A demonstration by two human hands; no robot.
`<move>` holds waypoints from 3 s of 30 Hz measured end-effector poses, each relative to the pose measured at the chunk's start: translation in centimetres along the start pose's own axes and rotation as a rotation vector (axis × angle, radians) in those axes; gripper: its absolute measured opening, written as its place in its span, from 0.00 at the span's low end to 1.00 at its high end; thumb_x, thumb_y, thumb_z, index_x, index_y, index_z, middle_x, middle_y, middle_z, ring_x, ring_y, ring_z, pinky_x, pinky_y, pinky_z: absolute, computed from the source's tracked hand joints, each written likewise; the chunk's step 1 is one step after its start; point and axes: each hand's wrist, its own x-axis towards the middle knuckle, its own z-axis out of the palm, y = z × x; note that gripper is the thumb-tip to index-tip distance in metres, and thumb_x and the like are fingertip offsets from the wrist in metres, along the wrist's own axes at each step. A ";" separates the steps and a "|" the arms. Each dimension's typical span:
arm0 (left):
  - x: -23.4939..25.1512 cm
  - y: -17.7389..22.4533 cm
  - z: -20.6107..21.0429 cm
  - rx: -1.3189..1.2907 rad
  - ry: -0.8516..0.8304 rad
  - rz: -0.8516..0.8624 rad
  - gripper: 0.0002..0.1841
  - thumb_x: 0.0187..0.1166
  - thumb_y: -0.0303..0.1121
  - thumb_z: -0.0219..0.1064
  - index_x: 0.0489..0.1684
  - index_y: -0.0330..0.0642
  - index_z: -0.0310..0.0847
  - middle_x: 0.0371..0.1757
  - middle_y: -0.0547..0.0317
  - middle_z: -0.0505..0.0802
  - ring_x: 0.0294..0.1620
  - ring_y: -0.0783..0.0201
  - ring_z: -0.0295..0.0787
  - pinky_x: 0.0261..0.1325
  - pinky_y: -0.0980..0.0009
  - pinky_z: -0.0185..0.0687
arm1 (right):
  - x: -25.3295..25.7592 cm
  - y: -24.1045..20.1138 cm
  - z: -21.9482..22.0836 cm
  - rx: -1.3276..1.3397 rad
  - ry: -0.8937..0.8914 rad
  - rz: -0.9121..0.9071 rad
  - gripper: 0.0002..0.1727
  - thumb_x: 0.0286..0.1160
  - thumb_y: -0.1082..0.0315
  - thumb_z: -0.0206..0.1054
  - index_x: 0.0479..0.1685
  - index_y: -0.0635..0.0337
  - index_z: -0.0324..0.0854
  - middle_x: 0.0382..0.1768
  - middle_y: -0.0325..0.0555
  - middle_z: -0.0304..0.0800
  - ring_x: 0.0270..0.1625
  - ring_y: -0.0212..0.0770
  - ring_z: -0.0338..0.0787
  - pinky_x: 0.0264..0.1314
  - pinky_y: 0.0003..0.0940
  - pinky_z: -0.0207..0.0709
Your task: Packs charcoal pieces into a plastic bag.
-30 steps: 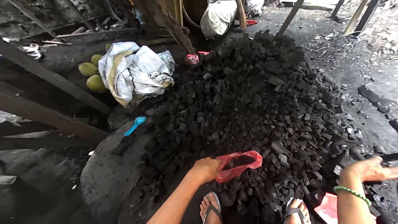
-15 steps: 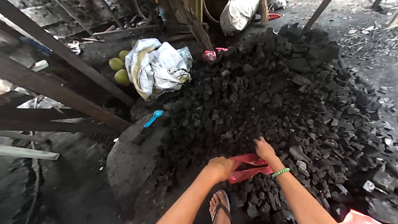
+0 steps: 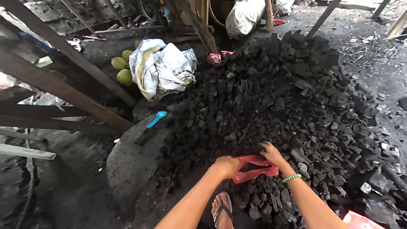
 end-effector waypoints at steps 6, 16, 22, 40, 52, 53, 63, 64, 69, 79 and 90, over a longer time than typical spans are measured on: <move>0.6 -1.0 0.4 -0.038 0.003 0.019 0.23 0.89 0.29 0.55 0.82 0.41 0.71 0.73 0.33 0.83 0.77 0.33 0.76 0.75 0.32 0.67 | 2.4 -3.1 0.6 -0.216 -0.165 0.204 0.29 0.81 0.76 0.60 0.84 0.67 0.68 0.91 0.62 0.55 0.79 0.68 0.77 0.76 0.65 0.73; 0.2 -0.7 0.4 -0.021 0.009 0.025 0.23 0.89 0.30 0.56 0.83 0.41 0.70 0.71 0.34 0.84 0.75 0.34 0.78 0.74 0.34 0.69 | -6.8 3.4 -6.4 0.085 0.215 0.040 0.19 0.90 0.70 0.56 0.71 0.68 0.82 0.70 0.64 0.85 0.70 0.61 0.87 0.77 0.59 0.74; 0.6 -0.1 0.5 0.017 0.014 0.029 0.22 0.87 0.28 0.56 0.80 0.39 0.73 0.70 0.34 0.85 0.74 0.35 0.79 0.72 0.34 0.70 | -6.6 5.7 -8.1 0.134 0.295 0.184 0.17 0.90 0.67 0.59 0.64 0.69 0.84 0.57 0.66 0.90 0.60 0.63 0.90 0.68 0.64 0.77; 0.2 -1.4 0.8 -0.024 -0.013 0.008 0.23 0.88 0.28 0.55 0.83 0.41 0.70 0.74 0.34 0.83 0.77 0.34 0.76 0.75 0.33 0.67 | -3.5 -0.2 -5.2 0.497 0.233 0.125 0.15 0.88 0.66 0.63 0.52 0.72 0.87 0.43 0.56 0.92 0.42 0.44 0.89 0.53 0.46 0.82; 0.2 -1.0 0.5 -0.032 0.048 0.040 0.23 0.89 0.30 0.55 0.83 0.44 0.72 0.70 0.37 0.86 0.73 0.37 0.80 0.74 0.37 0.70 | -11.9 9.4 -9.5 0.592 0.768 0.331 0.33 0.86 0.58 0.64 0.82 0.71 0.66 0.74 0.68 0.77 0.73 0.60 0.82 0.75 0.58 0.75; 0.2 -0.9 0.5 -0.035 0.056 0.042 0.23 0.89 0.30 0.55 0.83 0.44 0.72 0.69 0.37 0.86 0.73 0.38 0.81 0.74 0.38 0.70 | -10.2 9.5 -7.5 0.406 0.577 0.347 0.44 0.76 0.53 0.75 0.86 0.70 0.62 0.79 0.74 0.71 0.79 0.70 0.74 0.79 0.68 0.68; 0.7 -2.4 0.3 -0.440 0.315 0.167 0.18 0.87 0.24 0.59 0.73 0.43 0.82 0.62 0.43 0.91 0.61 0.48 0.89 0.67 0.46 0.80 | -6.3 5.5 1.3 0.237 0.460 0.726 0.64 0.61 0.45 0.84 0.97 0.51 0.43 0.88 0.75 0.51 0.80 0.82 0.67 0.67 0.78 0.71; 0.6 -2.5 0.4 -0.533 0.342 0.183 0.17 0.87 0.23 0.58 0.71 0.42 0.82 0.61 0.44 0.92 0.58 0.49 0.90 0.64 0.48 0.81 | -6.4 6.0 1.3 0.249 0.428 0.710 0.63 0.61 0.48 0.85 0.96 0.52 0.46 0.88 0.77 0.51 0.79 0.82 0.68 0.68 0.76 0.71; 0.3 -2.9 0.8 -0.902 0.421 0.278 0.14 0.85 0.18 0.55 0.62 0.36 0.82 0.47 0.49 0.93 0.44 0.60 0.88 0.49 0.62 0.81 | -6.3 5.9 0.8 0.249 0.408 0.703 0.59 0.62 0.54 0.85 0.95 0.54 0.50 0.86 0.79 0.54 0.77 0.82 0.71 0.70 0.72 0.73; 0.1 -1.3 1.0 -1.285 0.352 0.331 0.13 0.83 0.18 0.56 0.59 0.35 0.81 0.35 0.55 0.87 0.25 0.69 0.81 0.32 0.76 0.80 | -6.6 7.3 0.8 0.759 0.598 0.505 0.49 0.66 0.70 0.80 0.89 0.64 0.55 0.76 0.76 0.72 0.76 0.70 0.77 0.74 0.69 0.71; 0.9 0.0 2.1 -1.425 0.395 0.323 0.36 0.78 0.23 0.60 0.89 0.57 0.55 0.50 0.50 0.86 0.30 0.66 0.82 0.33 0.72 0.80 | -7.1 -7.3 0.2 1.677 0.568 0.044 0.36 0.73 0.56 0.66 0.80 0.53 0.57 0.47 0.44 0.86 0.42 0.38 0.90 0.41 0.40 0.88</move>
